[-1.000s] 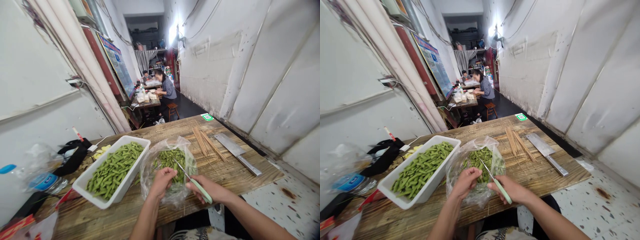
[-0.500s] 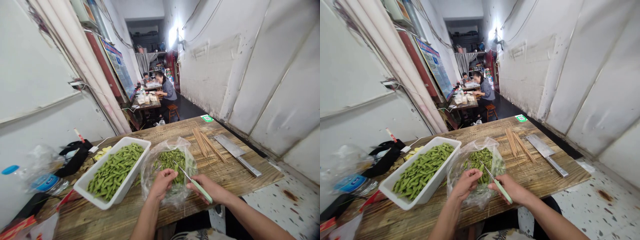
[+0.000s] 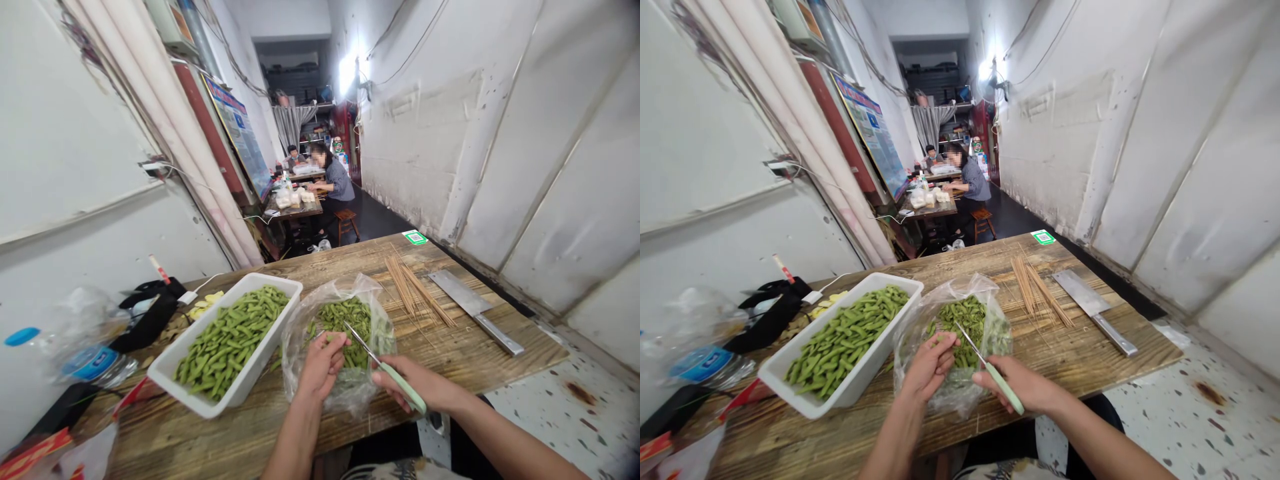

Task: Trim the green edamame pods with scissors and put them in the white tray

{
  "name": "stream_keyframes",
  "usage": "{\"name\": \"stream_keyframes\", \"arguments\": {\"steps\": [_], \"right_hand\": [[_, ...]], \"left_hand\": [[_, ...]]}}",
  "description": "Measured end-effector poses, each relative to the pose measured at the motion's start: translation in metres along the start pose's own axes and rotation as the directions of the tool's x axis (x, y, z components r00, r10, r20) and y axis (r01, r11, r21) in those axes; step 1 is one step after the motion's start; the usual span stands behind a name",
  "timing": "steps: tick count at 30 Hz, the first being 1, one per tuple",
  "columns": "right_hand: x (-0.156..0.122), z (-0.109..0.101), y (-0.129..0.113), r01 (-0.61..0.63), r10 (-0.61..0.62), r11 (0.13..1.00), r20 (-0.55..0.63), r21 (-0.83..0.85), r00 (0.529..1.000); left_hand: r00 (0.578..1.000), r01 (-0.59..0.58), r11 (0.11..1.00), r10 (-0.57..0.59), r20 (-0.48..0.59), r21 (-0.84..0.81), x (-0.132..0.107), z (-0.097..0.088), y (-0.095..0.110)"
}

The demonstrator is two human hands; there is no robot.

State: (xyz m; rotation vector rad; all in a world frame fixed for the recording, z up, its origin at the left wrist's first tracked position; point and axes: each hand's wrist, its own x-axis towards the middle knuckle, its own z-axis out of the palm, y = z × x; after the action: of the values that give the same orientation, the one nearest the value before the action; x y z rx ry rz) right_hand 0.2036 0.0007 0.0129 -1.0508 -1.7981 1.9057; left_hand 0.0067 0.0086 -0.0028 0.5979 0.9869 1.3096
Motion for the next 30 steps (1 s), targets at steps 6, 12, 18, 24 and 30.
{"name": "stream_keyframes", "arguments": {"steps": [6,12,18,24,30], "right_hand": [[0.005,0.005,-0.002,-0.034,0.036,0.996,-0.018,0.081,0.999],[0.007,-0.002,0.007,-0.073,0.078,0.994,-0.058,0.082,0.995],[0.000,-0.011,0.009,-0.083,0.087,0.995,-0.067,0.062,0.994],[0.001,-0.014,0.012,-0.087,0.092,0.994,-0.085,0.059,0.992],[-0.004,-0.017,0.006,-0.081,0.078,0.996,-0.067,-0.036,0.995]], "left_hand": [[1.000,0.016,0.999,-0.015,-0.021,0.030,-0.005,0.002,0.000],[0.928,-0.218,0.929,0.292,-0.230,0.297,-0.006,-0.015,0.038],[0.410,0.061,0.204,0.888,-0.211,0.977,0.005,-0.075,0.147],[0.660,0.072,-0.241,0.739,0.135,0.968,0.004,-0.058,0.139],[0.962,-0.217,0.156,0.203,0.184,0.964,0.008,-0.031,0.033]]}}
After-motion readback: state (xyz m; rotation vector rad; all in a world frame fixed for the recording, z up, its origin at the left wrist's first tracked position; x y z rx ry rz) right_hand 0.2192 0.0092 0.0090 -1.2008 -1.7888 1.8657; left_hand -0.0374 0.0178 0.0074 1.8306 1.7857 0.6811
